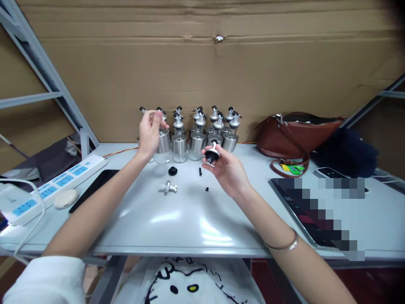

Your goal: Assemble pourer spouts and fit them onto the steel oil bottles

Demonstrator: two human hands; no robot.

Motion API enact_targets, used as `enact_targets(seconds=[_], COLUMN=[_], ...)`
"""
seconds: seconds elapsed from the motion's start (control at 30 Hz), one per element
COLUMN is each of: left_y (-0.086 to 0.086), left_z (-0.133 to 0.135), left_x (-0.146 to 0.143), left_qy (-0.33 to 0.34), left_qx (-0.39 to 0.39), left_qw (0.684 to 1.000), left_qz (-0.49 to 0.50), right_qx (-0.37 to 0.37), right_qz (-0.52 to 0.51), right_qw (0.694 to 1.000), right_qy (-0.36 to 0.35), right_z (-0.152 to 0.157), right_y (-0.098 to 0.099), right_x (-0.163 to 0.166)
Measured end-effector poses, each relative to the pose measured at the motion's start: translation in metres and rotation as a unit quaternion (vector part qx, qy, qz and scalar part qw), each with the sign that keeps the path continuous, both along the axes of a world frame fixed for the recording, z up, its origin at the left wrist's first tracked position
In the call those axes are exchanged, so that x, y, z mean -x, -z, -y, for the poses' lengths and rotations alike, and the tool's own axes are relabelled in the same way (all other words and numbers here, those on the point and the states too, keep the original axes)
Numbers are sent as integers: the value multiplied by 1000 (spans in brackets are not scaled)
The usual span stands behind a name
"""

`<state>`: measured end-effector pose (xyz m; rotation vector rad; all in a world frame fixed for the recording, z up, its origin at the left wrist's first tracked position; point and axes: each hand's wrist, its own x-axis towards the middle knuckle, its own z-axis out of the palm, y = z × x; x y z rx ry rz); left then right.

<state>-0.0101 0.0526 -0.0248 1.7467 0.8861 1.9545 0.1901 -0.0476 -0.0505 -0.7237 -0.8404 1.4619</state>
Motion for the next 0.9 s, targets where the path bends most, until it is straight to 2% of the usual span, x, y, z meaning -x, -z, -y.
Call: enact_targets(seconds=[0.13,0.27,0.6,0.73,0.8,0.83,0.87,0.9], left_y=[36,51,54,46,39,36,34,34], left_z=[-29,-34,-38,-18,8,24,41,59], left_x=[9,9,5,8,3,-2,-7,-13], left_qy=[-73,-117,-151,-186,-170,-131,-58,47], left_qx=[38,62,76,27,5,9,37,98], left_qw=[996,989,981,976,980,987,994,991], left_qz=[-19,-66,-98,-111,-100,-88,-81,-80], right_qx=[-29,-46,-45,-58,-80,-97,-120,-148], right_qz=[20,27,44,79,121,150,182,214], right_qw=[999,999,998,995,989,981,970,956], right_qy=[5,2,-11,-1,39,72,107,133], right_z=[3,4,6,3,0,-2,-4,-5], right_y=[0,0,-2,4,7,8,9,10], right_x=[2,2,6,4,1,0,-1,-1])
